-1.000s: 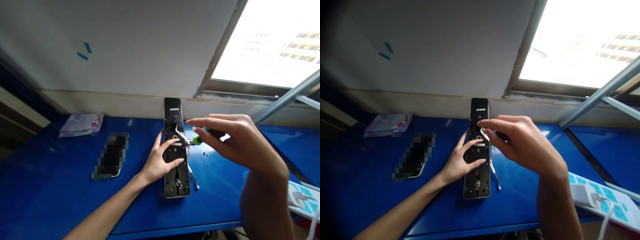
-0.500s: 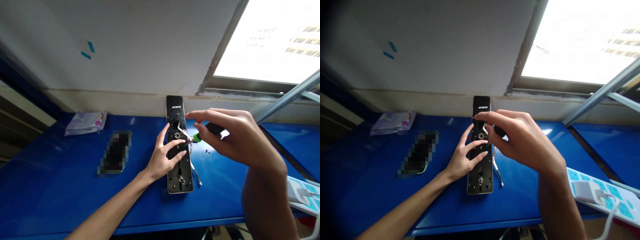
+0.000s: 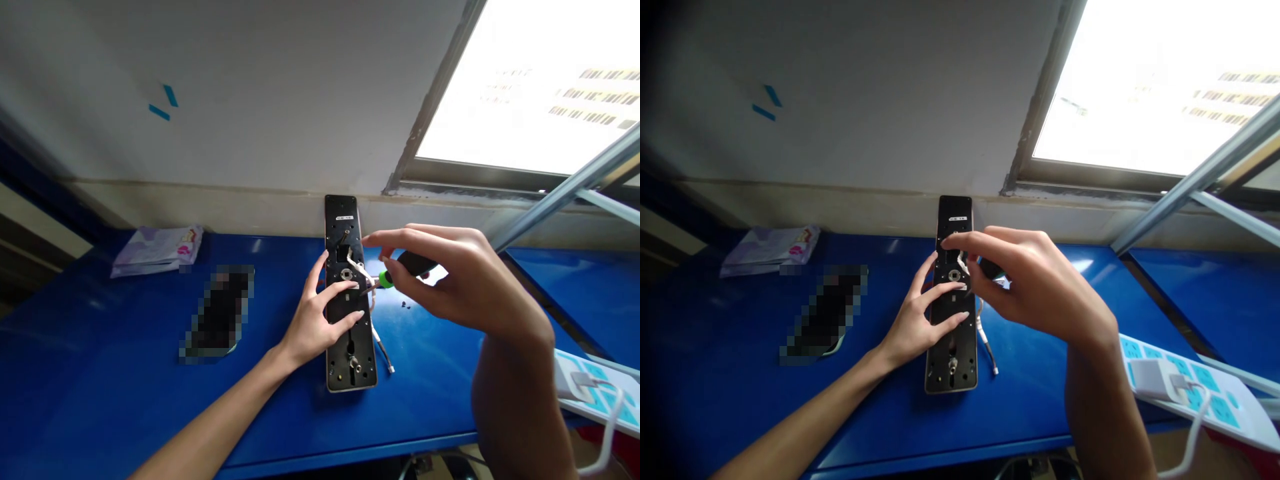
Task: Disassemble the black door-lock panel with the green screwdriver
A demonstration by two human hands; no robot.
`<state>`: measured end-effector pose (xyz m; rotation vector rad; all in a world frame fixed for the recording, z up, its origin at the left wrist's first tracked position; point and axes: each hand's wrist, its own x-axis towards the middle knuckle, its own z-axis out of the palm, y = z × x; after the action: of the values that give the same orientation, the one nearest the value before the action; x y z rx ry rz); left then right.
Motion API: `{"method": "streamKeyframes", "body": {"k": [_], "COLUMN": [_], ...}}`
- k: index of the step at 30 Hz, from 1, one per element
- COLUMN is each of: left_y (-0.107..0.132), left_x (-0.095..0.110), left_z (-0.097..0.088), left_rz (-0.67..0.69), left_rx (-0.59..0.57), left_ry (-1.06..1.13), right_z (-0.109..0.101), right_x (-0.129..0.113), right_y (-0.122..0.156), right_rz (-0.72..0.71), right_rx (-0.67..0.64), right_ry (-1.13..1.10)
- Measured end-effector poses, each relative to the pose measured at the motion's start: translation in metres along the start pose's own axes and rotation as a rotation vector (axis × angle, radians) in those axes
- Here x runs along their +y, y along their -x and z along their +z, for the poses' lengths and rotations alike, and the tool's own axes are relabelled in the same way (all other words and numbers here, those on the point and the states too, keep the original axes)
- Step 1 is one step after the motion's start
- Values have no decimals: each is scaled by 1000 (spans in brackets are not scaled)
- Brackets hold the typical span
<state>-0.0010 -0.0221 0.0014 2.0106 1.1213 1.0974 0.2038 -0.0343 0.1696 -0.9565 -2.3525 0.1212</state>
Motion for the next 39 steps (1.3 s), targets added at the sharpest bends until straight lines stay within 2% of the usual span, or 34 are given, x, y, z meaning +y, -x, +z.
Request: {"method": "streamKeyframes", "body": {"k": [4, 11, 21, 27, 34, 39], "left_y": [0, 0, -2, -2, -2, -2], "left_x": [0, -2, -3, -3, -1, 0], "left_z": [0, 2, 2, 2, 0, 0], "left_rz": [-3, -5, 3, -16, -6, 16], "left_rx": [-2, 7, 14, 4, 8, 13], "left_ry": [2, -20, -9, -9, -33, -33], "right_z": [0, 1, -9, -4, -8, -10], "right_x": [2, 5, 4, 6, 7, 5], "right_y": [-1, -2, 4, -2, 1, 3], "right_rz": [-43, 13, -14, 59, 18, -32], "right_rx": [-17, 49, -87, 15, -67, -75], "right_ry": [-55, 21, -100, -18, -91, -117]}}
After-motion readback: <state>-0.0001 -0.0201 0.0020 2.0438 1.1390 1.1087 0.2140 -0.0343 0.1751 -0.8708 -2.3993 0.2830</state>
